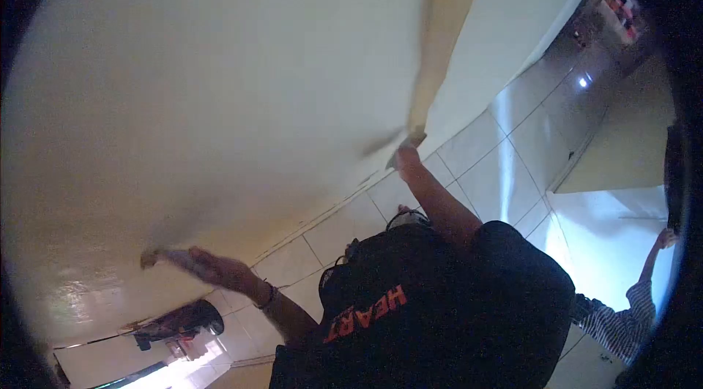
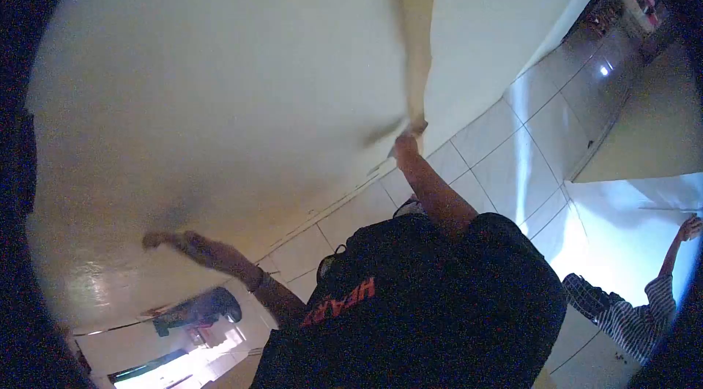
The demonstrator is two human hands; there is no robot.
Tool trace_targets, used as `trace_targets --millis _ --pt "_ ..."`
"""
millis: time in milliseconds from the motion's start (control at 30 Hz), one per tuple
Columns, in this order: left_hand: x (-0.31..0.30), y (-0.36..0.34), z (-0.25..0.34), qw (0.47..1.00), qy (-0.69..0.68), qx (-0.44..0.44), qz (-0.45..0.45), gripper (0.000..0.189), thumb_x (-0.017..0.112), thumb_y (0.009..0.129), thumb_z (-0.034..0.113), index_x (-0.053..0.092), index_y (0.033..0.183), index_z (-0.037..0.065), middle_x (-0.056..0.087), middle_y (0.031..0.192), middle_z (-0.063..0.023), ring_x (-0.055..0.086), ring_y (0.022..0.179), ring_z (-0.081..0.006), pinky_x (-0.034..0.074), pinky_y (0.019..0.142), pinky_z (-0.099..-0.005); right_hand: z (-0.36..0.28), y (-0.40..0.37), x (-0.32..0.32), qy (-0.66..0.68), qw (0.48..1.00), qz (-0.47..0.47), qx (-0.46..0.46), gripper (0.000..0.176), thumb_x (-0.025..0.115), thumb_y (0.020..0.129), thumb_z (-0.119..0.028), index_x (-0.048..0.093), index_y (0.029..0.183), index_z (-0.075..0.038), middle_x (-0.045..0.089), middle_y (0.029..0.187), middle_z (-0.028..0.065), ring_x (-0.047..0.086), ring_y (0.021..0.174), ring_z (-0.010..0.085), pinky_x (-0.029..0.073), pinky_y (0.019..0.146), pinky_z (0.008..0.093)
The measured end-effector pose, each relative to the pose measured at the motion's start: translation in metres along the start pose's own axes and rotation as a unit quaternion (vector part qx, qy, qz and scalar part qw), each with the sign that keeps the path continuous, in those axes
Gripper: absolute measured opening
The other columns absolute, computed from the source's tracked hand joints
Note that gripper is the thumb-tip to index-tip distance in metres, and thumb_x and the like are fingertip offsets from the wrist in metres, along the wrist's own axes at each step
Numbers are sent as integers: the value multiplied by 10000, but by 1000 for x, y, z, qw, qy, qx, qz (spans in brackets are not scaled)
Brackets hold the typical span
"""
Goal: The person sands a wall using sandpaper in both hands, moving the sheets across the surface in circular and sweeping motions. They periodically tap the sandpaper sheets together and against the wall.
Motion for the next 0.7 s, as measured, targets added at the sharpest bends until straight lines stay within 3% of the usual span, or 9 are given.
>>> trace_targets --millis 67,100,267,433,500,533,567,600,700 --pt "31 -8 -30 993 -1 -40 -108 537 320 910 331 202 1318 2 143 1384 -182 188 1268 -306 157 1037 -392 -17 27 -9 -387 915 -69 90 154 582 696 -49 536 840 -20 585 808 123 579 778 267 466 742 392" --pt "44 -7 -2 997 6 10 -72 564 317 908 354 174 1325 3 108 1389 -190 154 1277 -308 149 1037 -395 -6 31 -5 -386 916 -69 88 154 582 696 -49 536 840 -20 585 808 123 579 778 267 466 742 392" --pt "61 -15 8 997 -31 35 -54 600 268 908 396 114 1338 7 40 1399 -184 21 1301 -292 66 1048 -390 27 44 29 -11 996 37 85 148 577 699 -84 561 842 -48 589 816 111 571 813 260 438 771 393" --pt "70 -34 11 997 -49 49 -46 517 316 917 271 143 1342 34 39 1412 -140 19 1305 -266 55 1049 -377 70 66 73 361 919 134 80 149 571 702 -119 587 844 -76 593 824 100 564 848 252 411 799 395" --pt "68 -41 -17 996 -49 42 -64 525 325 915 272 134 1345 38 33 1413 -136 12 1306 -264 53 1049 -375 -3 33 11 430 886 153 81 150 570 702 -126 592 844 -81 594 825 98 562 855 251 405 805 395" --pt "69 -35 -17 995 -53 39 -75 534 334 914 273 125 1348 43 26 1414 -133 5 1306 -263 50 1048 -374 -40 39 -12 147 984 95 27 224 627 647 -112 575 860 -62 589 847 130 565 830 283 427 764 395" --pt "70 -31 -14 995 -57 43 -70 534 334 914 273 125 1348 43 26 1414 -133 5 1306 -263 50 1048 -374 -161 29 -81 -149 988 32 -29 315 683 592 -98 559 875 -43 584 869 161 567 805 316 448 723 394" --pt "67 -33 -14 993 -60 55 -83 543 342 912 273 118 1348 41 28 1414 -136 8 1306 -265 52 1048 -373 -197 24 -93 -224 968 48 -105 295 686 606 -124 570 869 -55 583 867 156 563 801 321 444 734 386" --pt "63 -37 -14 991 -66 56 -103 546 339 913 280 115 1348 38 26 1413 -142 4 1306 -268 44 1047 -374 -135 32 -36 -383 920 -56 -67 165 604 677 -133 560 825 -74 570 883 124 544 828 258 438 725 358"
Point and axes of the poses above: each hand's wrist, its own y-axis towards the middle knuckle, its own x-axis out of the palm, z = x × y, the point moved 4 cm from there along y, towards the middle knuckle
